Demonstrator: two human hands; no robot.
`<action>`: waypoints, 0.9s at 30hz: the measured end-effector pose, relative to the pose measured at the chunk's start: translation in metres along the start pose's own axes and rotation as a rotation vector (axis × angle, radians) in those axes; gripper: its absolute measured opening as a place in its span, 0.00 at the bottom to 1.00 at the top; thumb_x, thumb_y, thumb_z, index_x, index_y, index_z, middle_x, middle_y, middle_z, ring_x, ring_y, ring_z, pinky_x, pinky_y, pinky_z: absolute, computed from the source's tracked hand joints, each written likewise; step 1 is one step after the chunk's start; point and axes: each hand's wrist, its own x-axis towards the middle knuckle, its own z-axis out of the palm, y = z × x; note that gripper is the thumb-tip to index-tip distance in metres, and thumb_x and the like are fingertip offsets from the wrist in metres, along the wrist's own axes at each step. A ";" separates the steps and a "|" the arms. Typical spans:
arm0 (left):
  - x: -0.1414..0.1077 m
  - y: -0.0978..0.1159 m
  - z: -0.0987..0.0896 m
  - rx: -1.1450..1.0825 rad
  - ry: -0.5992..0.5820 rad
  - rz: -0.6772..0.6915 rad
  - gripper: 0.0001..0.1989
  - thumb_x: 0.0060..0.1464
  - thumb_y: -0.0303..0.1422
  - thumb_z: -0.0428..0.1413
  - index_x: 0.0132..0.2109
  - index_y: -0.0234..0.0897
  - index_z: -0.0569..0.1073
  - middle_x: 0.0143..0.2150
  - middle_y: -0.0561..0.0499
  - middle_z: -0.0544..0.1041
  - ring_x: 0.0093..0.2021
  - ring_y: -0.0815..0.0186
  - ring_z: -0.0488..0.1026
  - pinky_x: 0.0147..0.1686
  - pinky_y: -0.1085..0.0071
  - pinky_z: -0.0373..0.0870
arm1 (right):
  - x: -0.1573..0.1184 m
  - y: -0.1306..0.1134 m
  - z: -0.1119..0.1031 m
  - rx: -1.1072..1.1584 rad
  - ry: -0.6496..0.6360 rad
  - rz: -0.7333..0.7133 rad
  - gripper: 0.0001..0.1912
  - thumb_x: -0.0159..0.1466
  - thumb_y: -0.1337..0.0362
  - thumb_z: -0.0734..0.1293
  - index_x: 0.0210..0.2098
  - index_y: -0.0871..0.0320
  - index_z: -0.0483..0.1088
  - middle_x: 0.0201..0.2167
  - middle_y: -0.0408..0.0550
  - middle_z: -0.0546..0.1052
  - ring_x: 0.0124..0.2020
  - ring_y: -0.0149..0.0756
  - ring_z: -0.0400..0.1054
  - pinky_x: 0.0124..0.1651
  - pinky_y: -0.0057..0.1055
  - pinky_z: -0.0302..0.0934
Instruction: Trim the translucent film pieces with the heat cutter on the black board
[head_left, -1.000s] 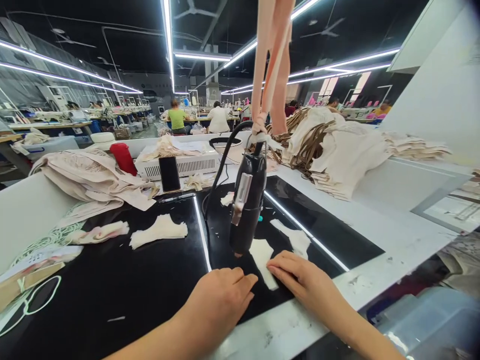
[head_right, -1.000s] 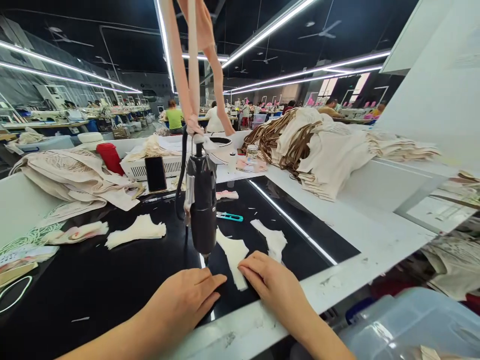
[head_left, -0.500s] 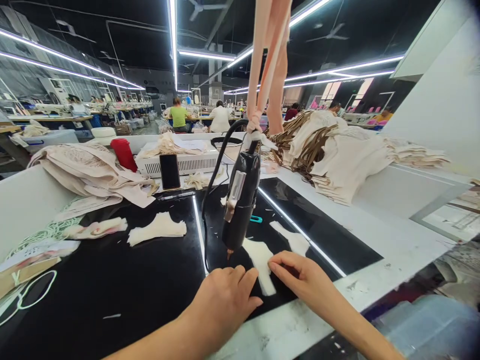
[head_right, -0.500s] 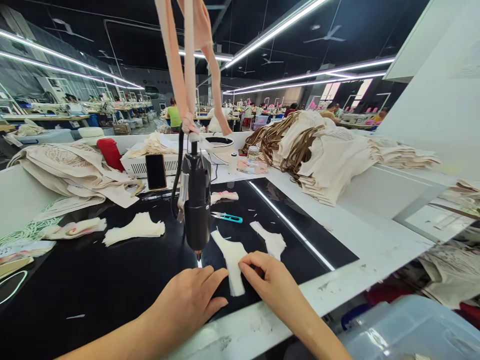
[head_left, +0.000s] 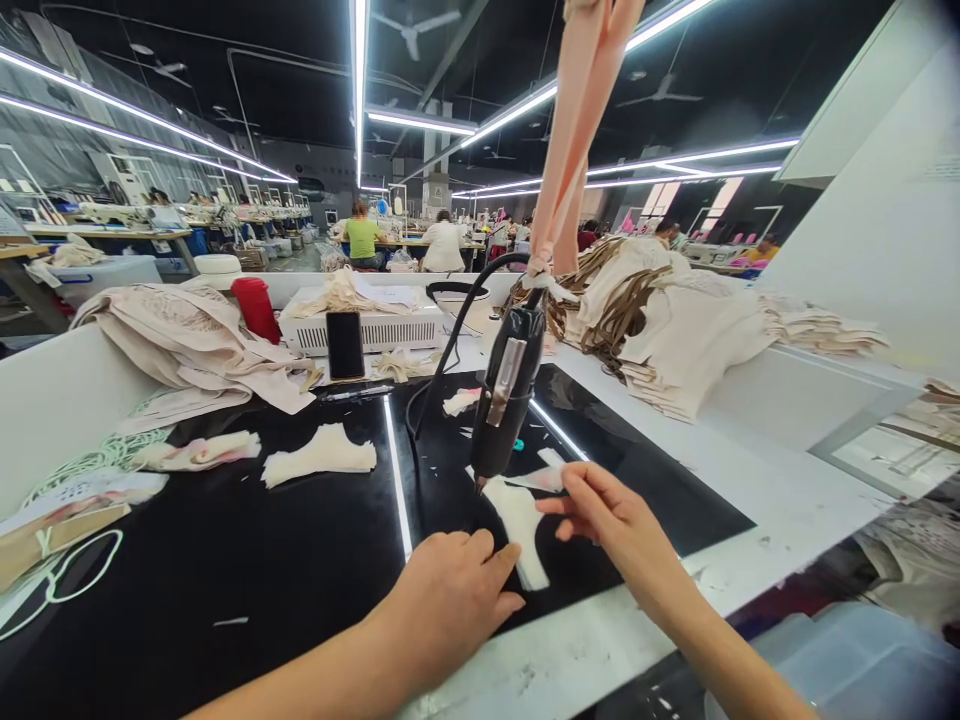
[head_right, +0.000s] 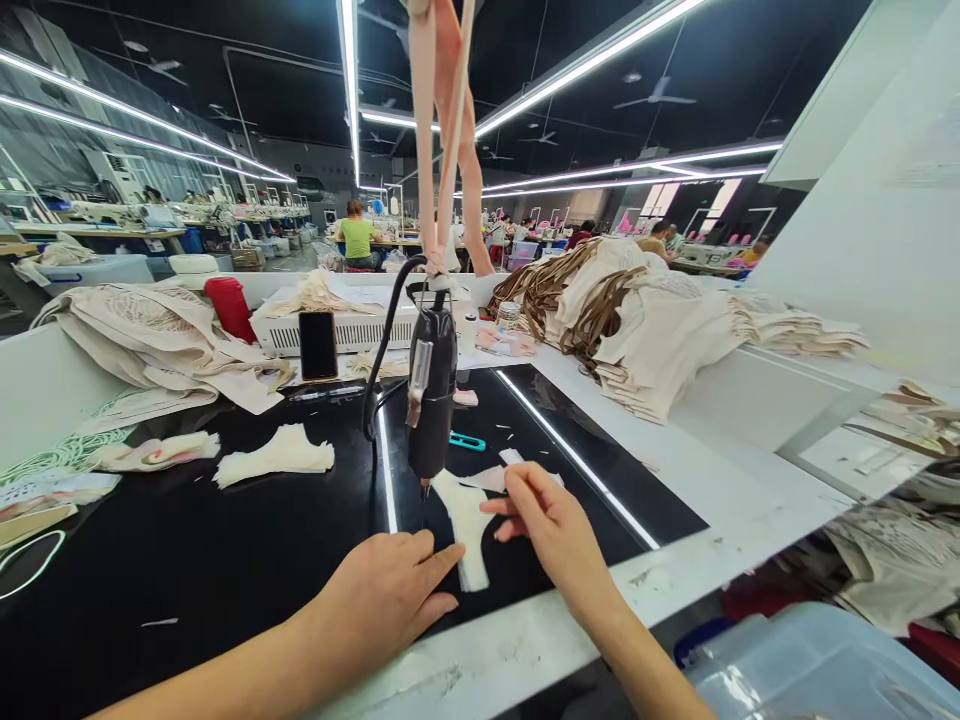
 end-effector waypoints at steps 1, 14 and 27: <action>0.000 0.000 0.001 -0.001 -0.002 0.002 0.21 0.69 0.43 0.55 0.64 0.40 0.70 0.43 0.49 0.78 0.40 0.57 0.80 0.37 0.64 0.74 | 0.002 -0.002 -0.001 0.063 0.052 -0.033 0.17 0.70 0.45 0.63 0.40 0.53 0.71 0.41 0.49 0.85 0.36 0.38 0.81 0.37 0.31 0.73; -0.006 -0.007 -0.016 -0.318 -0.053 -0.079 0.20 0.72 0.35 0.49 0.66 0.41 0.69 0.45 0.46 0.79 0.44 0.55 0.79 0.44 0.62 0.72 | -0.031 -0.022 -0.009 0.402 0.046 -0.384 0.20 0.72 0.46 0.61 0.37 0.51 0.76 0.27 0.44 0.79 0.30 0.36 0.73 0.36 0.30 0.70; -0.027 -0.025 -0.029 -1.586 -0.020 -0.472 0.21 0.50 0.48 0.68 0.41 0.33 0.80 0.31 0.53 0.76 0.30 0.70 0.65 0.32 0.73 0.59 | -0.069 -0.010 0.052 0.410 -0.356 -0.091 0.28 0.66 0.35 0.62 0.38 0.53 0.76 0.30 0.47 0.79 0.31 0.39 0.71 0.41 0.37 0.65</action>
